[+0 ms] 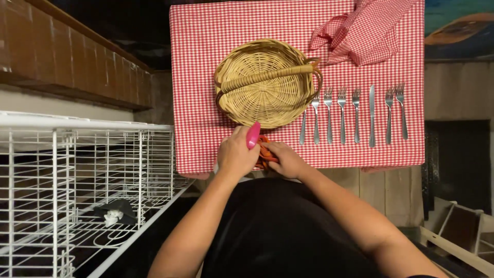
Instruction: Cleaning a wicker basket with a spray bottle and cloth, then arranging silverware on a table.
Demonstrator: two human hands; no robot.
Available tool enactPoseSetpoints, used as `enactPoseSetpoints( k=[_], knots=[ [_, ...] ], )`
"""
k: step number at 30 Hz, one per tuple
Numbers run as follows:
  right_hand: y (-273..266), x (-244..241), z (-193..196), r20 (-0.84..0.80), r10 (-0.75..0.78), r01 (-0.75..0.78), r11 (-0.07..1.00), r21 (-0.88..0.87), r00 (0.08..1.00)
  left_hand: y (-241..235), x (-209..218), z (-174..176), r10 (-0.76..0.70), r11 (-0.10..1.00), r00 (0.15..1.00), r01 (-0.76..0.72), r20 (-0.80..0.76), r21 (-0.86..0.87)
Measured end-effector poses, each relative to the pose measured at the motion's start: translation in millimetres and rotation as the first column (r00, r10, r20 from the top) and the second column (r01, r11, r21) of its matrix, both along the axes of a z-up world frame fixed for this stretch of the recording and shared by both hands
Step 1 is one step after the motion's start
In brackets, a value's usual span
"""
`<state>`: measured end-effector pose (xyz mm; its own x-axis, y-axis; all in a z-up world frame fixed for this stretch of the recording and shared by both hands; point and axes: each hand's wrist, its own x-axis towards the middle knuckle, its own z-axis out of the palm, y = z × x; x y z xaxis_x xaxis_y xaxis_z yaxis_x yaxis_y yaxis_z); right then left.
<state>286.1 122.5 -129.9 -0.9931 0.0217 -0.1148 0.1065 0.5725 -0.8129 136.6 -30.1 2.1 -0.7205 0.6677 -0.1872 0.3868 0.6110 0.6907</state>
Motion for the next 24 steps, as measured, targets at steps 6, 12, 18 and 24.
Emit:
enactPoseSetpoints(
  k=[6,12,18,24],
  knots=[
    [0.6,2.7,-6.0,0.035,-0.012,0.012,1.0,0.018,0.999,-9.2,-2.7,-4.4,0.078,0.989,0.997,-0.078,-0.006,-0.127],
    [2.7,0.7,-9.8,0.043,-0.001,0.001,1.0,0.009,0.999,-22.6,-4.2,-10.3,0.17,0.981,0.975,-0.153,-0.145,0.121],
    [3.6,0.9,-10.6,0.026,0.005,-0.005,1.0,-0.02,1.0,-24.8,5.2,-10.3,0.183,0.983,0.983,-0.182,-0.028,0.036],
    [3.4,0.1,-11.8,0.019,0.003,-0.003,1.0,-0.028,1.0,-15.6,9.0,3.3,-0.056,0.98,0.998,0.049,0.034,0.195]
  ],
)
